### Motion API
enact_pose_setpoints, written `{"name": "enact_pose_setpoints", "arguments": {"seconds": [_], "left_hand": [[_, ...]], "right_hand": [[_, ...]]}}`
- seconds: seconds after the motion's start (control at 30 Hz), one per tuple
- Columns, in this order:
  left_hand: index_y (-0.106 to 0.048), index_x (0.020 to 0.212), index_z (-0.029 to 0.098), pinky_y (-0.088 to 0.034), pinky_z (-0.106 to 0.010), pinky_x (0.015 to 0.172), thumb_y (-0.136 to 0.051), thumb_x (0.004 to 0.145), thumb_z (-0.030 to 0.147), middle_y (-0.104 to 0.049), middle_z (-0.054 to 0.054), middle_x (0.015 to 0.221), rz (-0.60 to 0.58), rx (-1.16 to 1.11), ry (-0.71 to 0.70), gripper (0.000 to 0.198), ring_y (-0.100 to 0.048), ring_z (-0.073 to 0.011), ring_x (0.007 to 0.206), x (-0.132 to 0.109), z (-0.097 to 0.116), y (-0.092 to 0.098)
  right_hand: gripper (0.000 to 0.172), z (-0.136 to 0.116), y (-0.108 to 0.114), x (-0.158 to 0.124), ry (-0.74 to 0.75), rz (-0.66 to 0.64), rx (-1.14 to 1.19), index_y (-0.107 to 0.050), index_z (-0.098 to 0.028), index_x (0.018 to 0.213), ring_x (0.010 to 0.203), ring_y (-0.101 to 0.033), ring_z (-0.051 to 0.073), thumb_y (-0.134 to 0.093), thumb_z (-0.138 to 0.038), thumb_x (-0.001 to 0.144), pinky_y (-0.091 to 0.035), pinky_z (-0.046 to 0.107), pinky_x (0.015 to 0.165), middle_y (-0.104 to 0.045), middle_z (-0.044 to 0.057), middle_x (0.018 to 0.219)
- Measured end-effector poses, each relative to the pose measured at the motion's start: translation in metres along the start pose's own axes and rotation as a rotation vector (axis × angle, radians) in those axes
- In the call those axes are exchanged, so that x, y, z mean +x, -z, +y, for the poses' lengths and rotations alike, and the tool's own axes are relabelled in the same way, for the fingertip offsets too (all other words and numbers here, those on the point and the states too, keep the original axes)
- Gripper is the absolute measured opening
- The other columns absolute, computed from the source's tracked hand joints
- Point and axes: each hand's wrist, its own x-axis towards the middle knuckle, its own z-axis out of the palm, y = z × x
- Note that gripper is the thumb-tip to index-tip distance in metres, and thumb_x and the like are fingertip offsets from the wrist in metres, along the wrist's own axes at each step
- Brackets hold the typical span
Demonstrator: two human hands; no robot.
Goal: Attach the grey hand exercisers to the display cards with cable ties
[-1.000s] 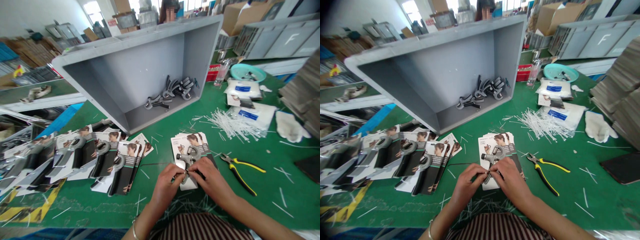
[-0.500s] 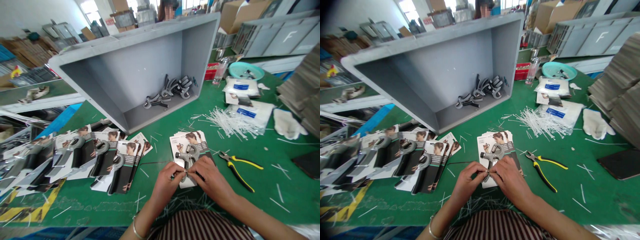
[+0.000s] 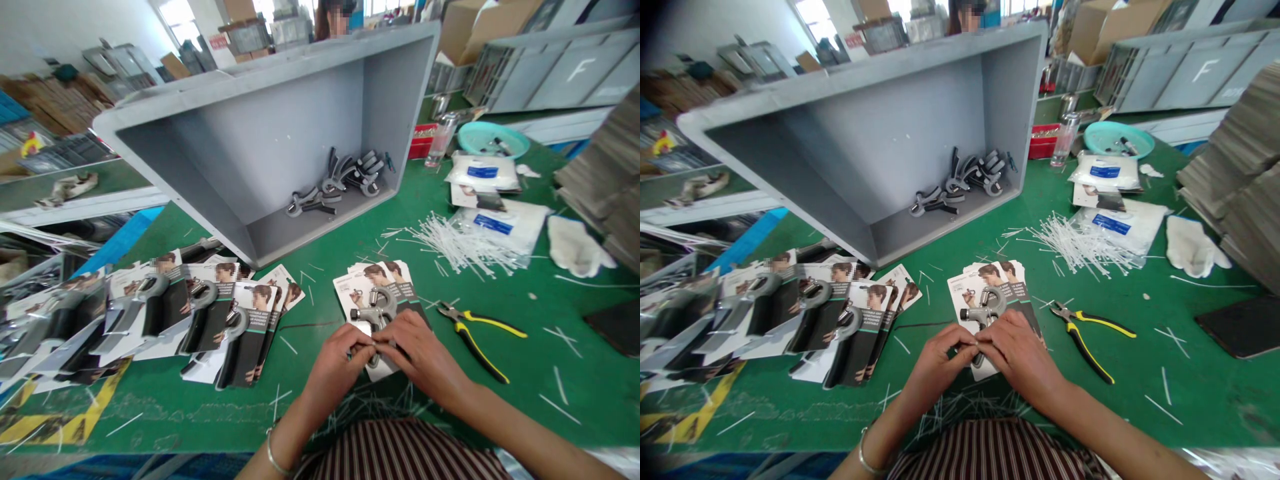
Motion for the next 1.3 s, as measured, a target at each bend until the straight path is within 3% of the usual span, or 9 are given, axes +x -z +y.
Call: {"name": "enact_pose_setpoints", "arguments": {"seconds": [0.1, 0.33, 0.5, 0.63, 0.9, 1.07, 1.3], "left_hand": [[-0.068, 0.083, 0.017, -0.044, -0.023, 0.075, -0.064, 0.087, 0.015, -0.064, -0.002, 0.085, 0.003, -0.036, -0.003, 0.006, -0.060, -0.0138, 0.081, 0.000, -0.001, -0.002], [-0.068, 0.081, 0.017, -0.044, -0.022, 0.075, -0.064, 0.086, 0.015, -0.063, -0.001, 0.082, 0.012, -0.060, 0.017, 0.007, -0.059, -0.0132, 0.079, 0.000, 0.002, -0.004], [-0.069, 0.082, 0.017, -0.043, -0.022, 0.073, -0.064, 0.086, 0.014, -0.063, -0.001, 0.081, 0.037, -0.064, 0.032, 0.007, -0.059, -0.0130, 0.078, 0.000, 0.003, -0.005], [-0.069, 0.080, 0.016, -0.044, -0.022, 0.073, -0.064, 0.086, 0.013, -0.064, -0.001, 0.080, 0.059, -0.058, 0.021, 0.008, -0.059, -0.0129, 0.077, 0.001, 0.003, -0.006], [-0.068, 0.078, 0.017, -0.043, -0.024, 0.077, -0.062, 0.089, 0.015, -0.064, -0.001, 0.080, 0.051, 0.085, -0.071, 0.013, -0.059, -0.0141, 0.080, -0.001, 0.001, -0.005], [-0.066, 0.081, 0.017, -0.044, -0.024, 0.078, -0.061, 0.088, 0.013, -0.064, -0.001, 0.082, 0.078, 0.080, -0.073, 0.009, -0.060, -0.0143, 0.081, -0.001, -0.002, -0.007], [-0.063, 0.086, 0.018, -0.044, -0.023, 0.071, -0.062, 0.081, 0.008, -0.065, 0.001, 0.079, 0.124, 0.058, 0.091, 0.011, -0.059, -0.0134, 0.073, 0.000, -0.002, -0.010]], "right_hand": [[0.022, 0.001, 0.000, -0.003, -0.058, 0.007, 0.032, -0.061, -0.021, 0.112, 0.095, -0.054, 0.025, -0.062, -0.031, 0.093, -0.044, 0.038, 0.084, -0.068, 0.007, 0.100], [0.019, 0.006, -0.001, -0.013, -0.055, 0.043, -0.042, -0.059, -0.022, 0.112, 0.101, -0.052, 0.025, -0.061, -0.026, 0.094, -0.039, 0.042, 0.092, -0.066, 0.007, 0.107], [0.006, 0.006, -0.002, -0.014, -0.057, 0.059, -0.059, -0.063, -0.021, 0.097, 0.094, -0.051, 0.024, -0.057, -0.024, 0.096, -0.037, 0.042, 0.089, -0.066, 0.004, 0.092], [0.013, 0.004, -0.003, -0.010, -0.043, 0.059, -0.057, -0.063, -0.020, 0.089, 0.087, -0.051, 0.023, -0.054, -0.024, 0.097, -0.038, 0.040, 0.084, -0.064, 0.004, 0.083], [0.022, 0.002, 0.001, 0.002, 0.054, -0.036, -0.198, -0.064, -0.018, 0.086, 0.091, -0.052, 0.026, -0.048, -0.027, 0.099, -0.040, 0.042, 0.084, -0.064, 0.007, 0.083], [0.014, -0.011, 0.011, 0.011, 0.014, -0.114, -0.200, -0.063, -0.020, 0.099, 0.095, -0.053, 0.026, -0.051, -0.026, 0.098, -0.042, 0.043, 0.087, -0.064, 0.008, 0.092], [0.009, -0.021, 0.004, 0.006, -0.027, -0.098, -0.220, -0.062, -0.018, 0.095, 0.089, -0.056, 0.026, -0.052, -0.019, 0.094, -0.047, 0.040, 0.079, -0.063, 0.009, 0.092]]}}
